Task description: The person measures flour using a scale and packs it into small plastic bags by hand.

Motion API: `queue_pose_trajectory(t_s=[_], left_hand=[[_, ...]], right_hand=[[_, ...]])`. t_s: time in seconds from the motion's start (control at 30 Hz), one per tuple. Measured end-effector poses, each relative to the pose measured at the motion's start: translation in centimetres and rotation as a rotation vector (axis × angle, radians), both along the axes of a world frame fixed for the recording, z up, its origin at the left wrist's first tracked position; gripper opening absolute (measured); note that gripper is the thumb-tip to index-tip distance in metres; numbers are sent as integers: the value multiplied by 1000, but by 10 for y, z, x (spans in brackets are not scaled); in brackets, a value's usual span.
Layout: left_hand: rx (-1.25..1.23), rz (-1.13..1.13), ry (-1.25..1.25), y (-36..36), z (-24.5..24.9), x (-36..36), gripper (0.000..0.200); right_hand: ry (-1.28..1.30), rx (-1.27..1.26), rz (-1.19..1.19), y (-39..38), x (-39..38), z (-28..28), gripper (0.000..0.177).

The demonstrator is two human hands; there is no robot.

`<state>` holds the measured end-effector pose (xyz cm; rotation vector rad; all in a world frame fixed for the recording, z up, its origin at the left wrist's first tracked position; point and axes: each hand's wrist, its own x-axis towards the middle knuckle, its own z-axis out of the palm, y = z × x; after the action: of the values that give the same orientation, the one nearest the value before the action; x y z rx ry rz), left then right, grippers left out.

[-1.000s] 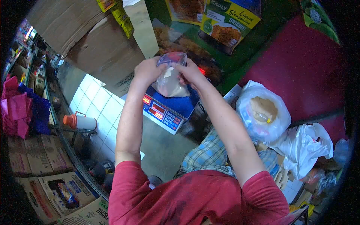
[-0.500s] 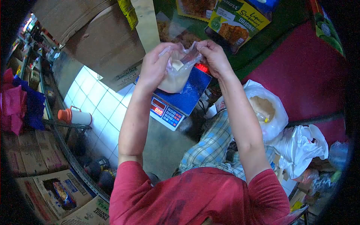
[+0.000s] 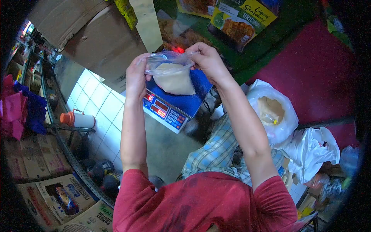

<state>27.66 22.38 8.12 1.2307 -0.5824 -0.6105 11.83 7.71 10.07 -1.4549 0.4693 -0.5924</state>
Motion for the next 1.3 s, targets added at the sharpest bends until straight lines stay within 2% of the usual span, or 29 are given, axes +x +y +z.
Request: queue_pose_trajectory(t_s=[0.07,0.2,0.23,0.33,0.43,0.53,0.63,0.73,0.83,0.93,1.03,1.17,1.27,1.3], left_hand=[[69,0,-40,-2,-8,0,21],[117,-36,-24,2,-13,3,21],[131,-36,-24,1,-11,3,22],[158,-123,-65,1,-17,8,22],[196,-179,-111,1,-15,8,22],[220,-197,-172,-3,-13,9,23],[286,-186,-220,-6,-6,5,23],[313,-188,-277,-11,-12,8,24],[337,-199,-371,-13,-12,10,27],[296,-238,-353,-13,-13,9,33],[291,-284,-299,-4,0,12,41],[282,-247,-229,8,1,32,48],[256,-84,-294,15,-3,41,50],[324,-87,-333,19,1,40,54]], right_hand=[[63,-54,13,-4,5,-14,10],[1,93,-6,-5,-3,-22,10],[73,49,34,-11,-6,-24,19],[71,-188,113,-11,-19,-20,44],[132,-227,187,-16,-35,-31,72],[286,-275,155,-16,-48,-35,91],[328,-292,90,-16,-51,-45,100],[259,-384,31,-20,-50,-63,109],[237,-390,45,-23,-50,-71,110],[196,-295,90,-28,-49,-79,116],[211,-338,87,-30,-48,-85,117],[218,-333,70,-34,-50,-97,117],[234,-315,63,-36,-53,-96,117],[226,-306,70,-38,-53,-99,118]])
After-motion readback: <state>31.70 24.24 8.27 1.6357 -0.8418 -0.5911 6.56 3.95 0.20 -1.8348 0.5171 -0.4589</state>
